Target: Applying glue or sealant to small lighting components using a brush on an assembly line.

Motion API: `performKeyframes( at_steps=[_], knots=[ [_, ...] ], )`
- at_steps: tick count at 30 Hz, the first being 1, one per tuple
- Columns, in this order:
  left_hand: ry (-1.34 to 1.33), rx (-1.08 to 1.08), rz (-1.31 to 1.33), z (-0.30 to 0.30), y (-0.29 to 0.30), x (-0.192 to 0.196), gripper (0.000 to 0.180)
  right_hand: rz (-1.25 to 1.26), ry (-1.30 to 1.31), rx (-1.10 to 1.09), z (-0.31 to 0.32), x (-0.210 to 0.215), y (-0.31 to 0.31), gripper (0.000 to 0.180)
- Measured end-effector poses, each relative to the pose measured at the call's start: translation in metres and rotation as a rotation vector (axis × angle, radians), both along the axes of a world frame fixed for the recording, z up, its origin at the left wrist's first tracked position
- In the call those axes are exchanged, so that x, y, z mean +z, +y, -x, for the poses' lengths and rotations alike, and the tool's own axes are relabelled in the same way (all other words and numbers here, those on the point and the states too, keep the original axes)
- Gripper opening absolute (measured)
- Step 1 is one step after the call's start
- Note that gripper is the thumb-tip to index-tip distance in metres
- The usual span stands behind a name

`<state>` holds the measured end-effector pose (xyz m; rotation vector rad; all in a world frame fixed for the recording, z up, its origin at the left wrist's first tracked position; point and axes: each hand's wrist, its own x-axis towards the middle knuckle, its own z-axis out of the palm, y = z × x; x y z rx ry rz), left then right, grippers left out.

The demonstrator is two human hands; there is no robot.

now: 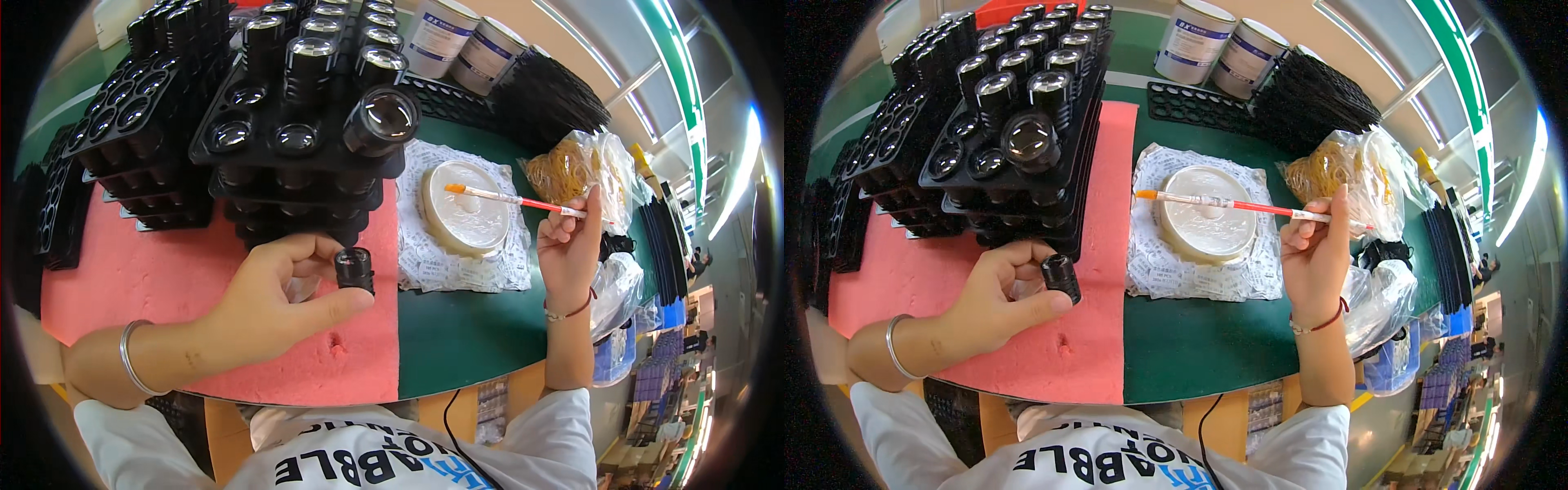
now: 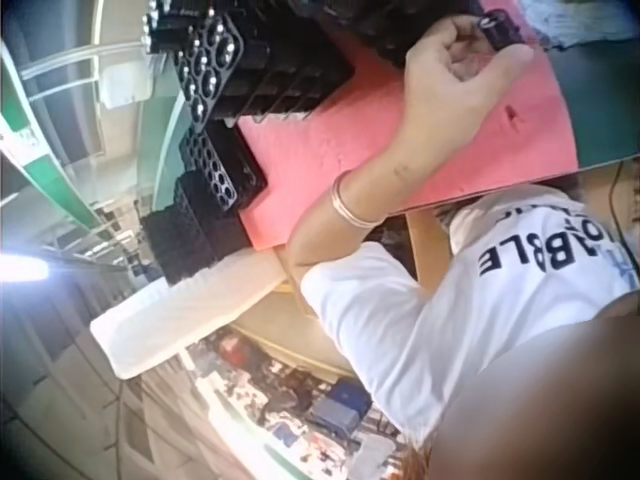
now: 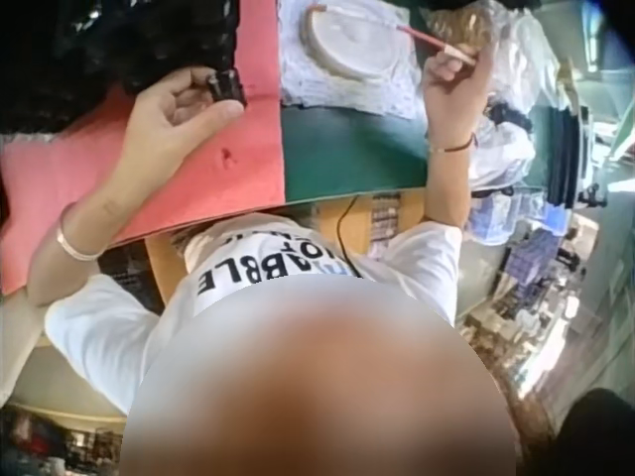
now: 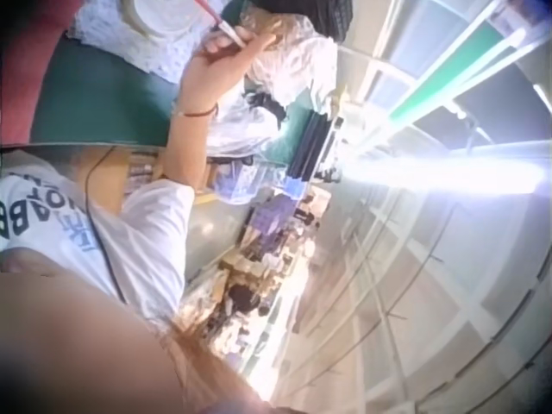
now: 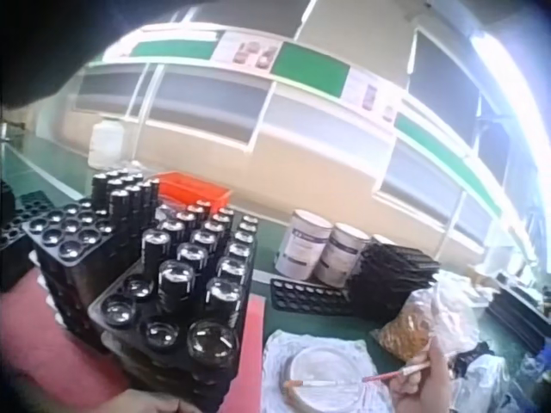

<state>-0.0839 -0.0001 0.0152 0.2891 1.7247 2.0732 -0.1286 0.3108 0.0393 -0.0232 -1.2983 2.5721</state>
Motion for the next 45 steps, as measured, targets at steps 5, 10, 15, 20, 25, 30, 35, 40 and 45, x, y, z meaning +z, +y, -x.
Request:
performKeyframes(
  at_steps=[5,10,15,20,25,30,35,40,45],
  knots=[
    [-0.02,0.003,0.022,-0.001,-0.001,0.005,0.032,-0.004,0.022,0.018,0.0,0.001,-0.002,0.033],
    [0.043,0.053,0.031,-0.001,0.002,-0.004,0.034,-0.039,0.055,0.085,-0.003,0.002,-0.005,0.033],
    [0.095,0.049,0.123,0.001,-0.001,-0.01,0.036,-0.151,0.134,0.193,-0.009,0.0,-0.009,0.036],
    [0.114,0.048,0.115,0.0,0.0,-0.01,0.034,-0.193,0.15,0.228,-0.011,-0.002,-0.01,0.038],
    [0.096,0.037,0.112,0.0,-0.001,-0.009,0.034,-0.242,0.175,0.279,-0.013,-0.004,-0.008,0.039],
    [0.092,0.038,0.072,0.001,-0.001,-0.013,0.033,-0.334,0.235,0.292,-0.014,-0.006,-0.01,0.041],
    [0.096,0.038,0.021,0.001,0.002,-0.013,0.032,-0.36,0.238,0.282,-0.015,-0.007,-0.009,0.041],
    [0.065,0.033,0.038,-0.001,0.0,-0.012,0.031,-0.363,0.248,0.296,-0.015,-0.007,-0.009,0.042],
    [0.056,0.024,0.043,0.0,0.001,-0.013,0.032,-0.369,0.243,0.288,-0.015,-0.008,-0.007,0.042]
  ],
)
